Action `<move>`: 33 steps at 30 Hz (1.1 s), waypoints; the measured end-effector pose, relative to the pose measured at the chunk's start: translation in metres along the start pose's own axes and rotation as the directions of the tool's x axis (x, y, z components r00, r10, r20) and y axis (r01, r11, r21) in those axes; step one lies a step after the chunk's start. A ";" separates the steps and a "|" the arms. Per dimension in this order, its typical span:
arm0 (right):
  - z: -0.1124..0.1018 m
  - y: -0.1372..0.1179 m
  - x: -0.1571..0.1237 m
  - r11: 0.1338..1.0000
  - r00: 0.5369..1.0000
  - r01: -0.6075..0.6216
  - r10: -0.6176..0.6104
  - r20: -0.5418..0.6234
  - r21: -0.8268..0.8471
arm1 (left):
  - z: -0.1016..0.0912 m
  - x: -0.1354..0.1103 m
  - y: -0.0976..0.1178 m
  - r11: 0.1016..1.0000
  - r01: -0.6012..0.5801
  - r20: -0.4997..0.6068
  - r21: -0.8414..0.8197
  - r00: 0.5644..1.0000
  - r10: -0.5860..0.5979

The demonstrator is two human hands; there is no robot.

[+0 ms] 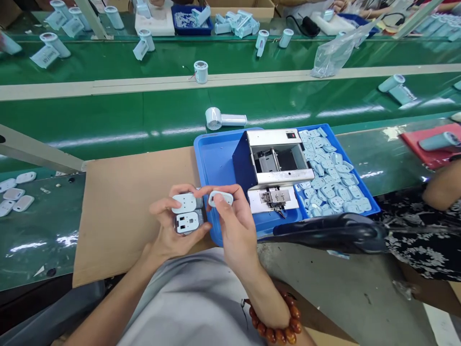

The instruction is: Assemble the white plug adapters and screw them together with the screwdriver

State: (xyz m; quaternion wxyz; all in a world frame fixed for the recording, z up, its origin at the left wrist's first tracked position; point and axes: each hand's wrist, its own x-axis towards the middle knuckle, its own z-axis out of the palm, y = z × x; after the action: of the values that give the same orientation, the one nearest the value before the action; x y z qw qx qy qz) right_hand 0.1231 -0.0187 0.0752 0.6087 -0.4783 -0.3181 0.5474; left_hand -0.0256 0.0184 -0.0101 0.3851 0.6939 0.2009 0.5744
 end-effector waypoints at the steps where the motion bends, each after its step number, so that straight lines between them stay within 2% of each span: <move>1: -0.002 -0.001 -0.002 1.000 1.000 0.019 -0.019 0.002 -0.006 | 0.000 0.000 -0.002 1.000 -0.009 -0.009 0.026 1.000 0.009; 6: -0.004 -0.007 -0.009 0.993 0.993 0.031 -0.017 0.116 -0.116 | 0.001 -0.006 -0.014 0.999 -0.043 -0.052 0.027 0.998 0.044; 9: 0.002 -0.007 -0.011 0.981 0.995 0.044 -0.026 0.099 -0.188 | 0.001 -0.009 -0.016 1.000 -0.024 -0.043 -0.008 0.999 0.023; 14: 0.011 -0.004 -0.014 0.969 0.994 0.039 -0.014 0.104 -0.245 | 0.003 -0.011 -0.006 0.998 0.054 -0.027 -0.014 0.998 -0.055; 16: 0.012 -0.002 -0.014 0.982 0.993 -0.019 0.040 0.111 -0.189 | 0.003 -0.009 -0.004 0.998 0.061 -0.020 -0.022 0.998 -0.062; 19: 0.008 -0.003 -0.012 0.991 0.980 -0.135 0.136 0.146 -0.015 | 0.002 -0.004 -0.005 0.999 -0.002 0.001 -0.037 1.000 0.002; 21: 0.006 -0.004 -0.011 0.985 0.974 -0.169 0.164 0.158 0.020 | 0.002 -0.001 -0.006 0.999 -0.027 0.009 -0.030 1.000 0.028; 24: 0.008 -0.003 -0.013 0.988 0.980 -0.152 0.154 0.130 -0.025 | 0.002 0.003 -0.005 0.999 -0.007 0.030 -0.031 1.000 0.008; 26: 0.012 0.005 -0.021 0.998 0.998 -0.053 0.055 0.037 -0.047 | 0.003 0.005 -0.004 1.000 -0.016 0.025 -0.022 1.000 0.017; 27: 0.013 0.012 -0.026 0.998 0.998 0.035 -0.039 -0.058 -0.057 | 0.003 0.006 -0.005 0.999 -0.037 0.006 0.001 0.999 0.037; 28: 0.013 0.019 -0.032 0.987 0.972 0.142 -0.154 -0.180 -0.079 | 0.003 0.006 -0.005 0.997 -0.066 -0.019 0.035 0.998 0.066; 29: 0.010 0.026 -0.038 0.959 0.907 0.256 -0.281 -0.314 -0.119 | 0.004 0.007 -0.007 0.993 -0.098 -0.048 0.068 0.994 0.101; 30: 0.004 0.032 -0.044 0.917 0.804 0.351 -0.399 -0.442 -0.188 | 0.005 0.007 -0.008 0.988 -0.124 -0.072 0.092 0.989 0.131; 32: -0.018 0.038 -0.050 0.790 0.497 0.458 -0.607 -0.620 -0.407 | 0.006 0.008 -0.009 0.984 -0.148 -0.092 0.100 0.983 0.157; 33: -0.032 0.037 -0.050 0.726 0.364 0.455 -0.680 -0.637 -0.515 | 0.007 0.008 -0.010 0.985 -0.148 -0.089 0.093 0.984 0.156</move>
State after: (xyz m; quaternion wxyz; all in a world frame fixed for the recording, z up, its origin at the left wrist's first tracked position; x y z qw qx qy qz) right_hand 0.1294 -0.0772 0.0368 0.7676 -0.5999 -0.2249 -0.0174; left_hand -0.0151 0.0280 -0.0128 0.2997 0.6946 0.1900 0.6258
